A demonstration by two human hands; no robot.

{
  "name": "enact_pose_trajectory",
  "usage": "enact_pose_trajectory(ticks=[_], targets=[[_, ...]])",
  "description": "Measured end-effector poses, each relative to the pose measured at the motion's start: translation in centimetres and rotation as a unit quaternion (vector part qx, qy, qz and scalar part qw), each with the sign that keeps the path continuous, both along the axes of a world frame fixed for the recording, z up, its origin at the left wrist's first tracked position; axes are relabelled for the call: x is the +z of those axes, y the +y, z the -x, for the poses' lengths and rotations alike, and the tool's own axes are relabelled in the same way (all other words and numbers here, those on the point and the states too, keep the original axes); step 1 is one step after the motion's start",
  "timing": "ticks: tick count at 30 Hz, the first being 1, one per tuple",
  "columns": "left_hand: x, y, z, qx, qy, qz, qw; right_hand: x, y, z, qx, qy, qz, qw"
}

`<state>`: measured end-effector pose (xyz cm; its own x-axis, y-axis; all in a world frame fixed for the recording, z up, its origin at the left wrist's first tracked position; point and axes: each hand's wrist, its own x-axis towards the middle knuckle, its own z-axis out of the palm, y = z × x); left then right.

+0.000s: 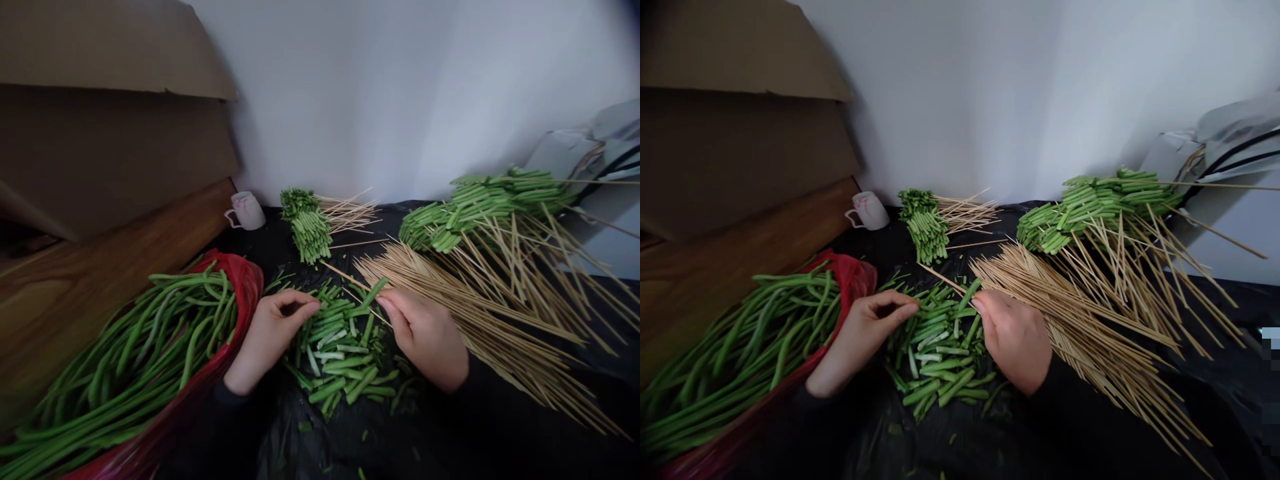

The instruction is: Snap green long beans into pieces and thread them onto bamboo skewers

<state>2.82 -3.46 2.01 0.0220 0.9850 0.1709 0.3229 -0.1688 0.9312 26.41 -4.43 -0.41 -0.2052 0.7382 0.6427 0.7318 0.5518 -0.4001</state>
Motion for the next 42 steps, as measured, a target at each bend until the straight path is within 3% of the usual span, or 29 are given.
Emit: enact_pose_trajectory(ticks=[6,15,18,22,28,33,42], targets=[[-0.9,0.1,0.2,-0.086,0.197,-0.046,0.976,-0.2,0.1,-0.1,0.001,-0.018,0.005,1.0],[-0.4,-0.4,-0.1,-0.122,0.228,-0.115,0.959,-0.3,0.2,-0.1,0.012,-0.009,0.016,1.0],[-0.2,-0.4,-0.3,-0.057,0.162,-0.096,0.98,-0.2,0.1,-0.1,0.016,-0.007,0.011,1.0],[0.1,-0.2,-0.2,0.024,-0.053,-0.028,0.998,-0.2,-0.1,0.0,0.034,-0.006,-0.007,0.999],[0.3,0.1,0.3,0.017,-0.33,0.095,0.939,-0.2,-0.6,0.4,0.054,-0.022,-0.035,0.998],[0.2,0.1,0.4,-0.024,-0.379,0.13,0.916,-0.2,-0.8,0.6,0.058,-0.036,-0.035,0.997],[0.1,0.1,0.4,0.014,-0.427,0.152,0.891,-0.4,-0.9,0.6,0.056,-0.054,-0.031,0.996]])
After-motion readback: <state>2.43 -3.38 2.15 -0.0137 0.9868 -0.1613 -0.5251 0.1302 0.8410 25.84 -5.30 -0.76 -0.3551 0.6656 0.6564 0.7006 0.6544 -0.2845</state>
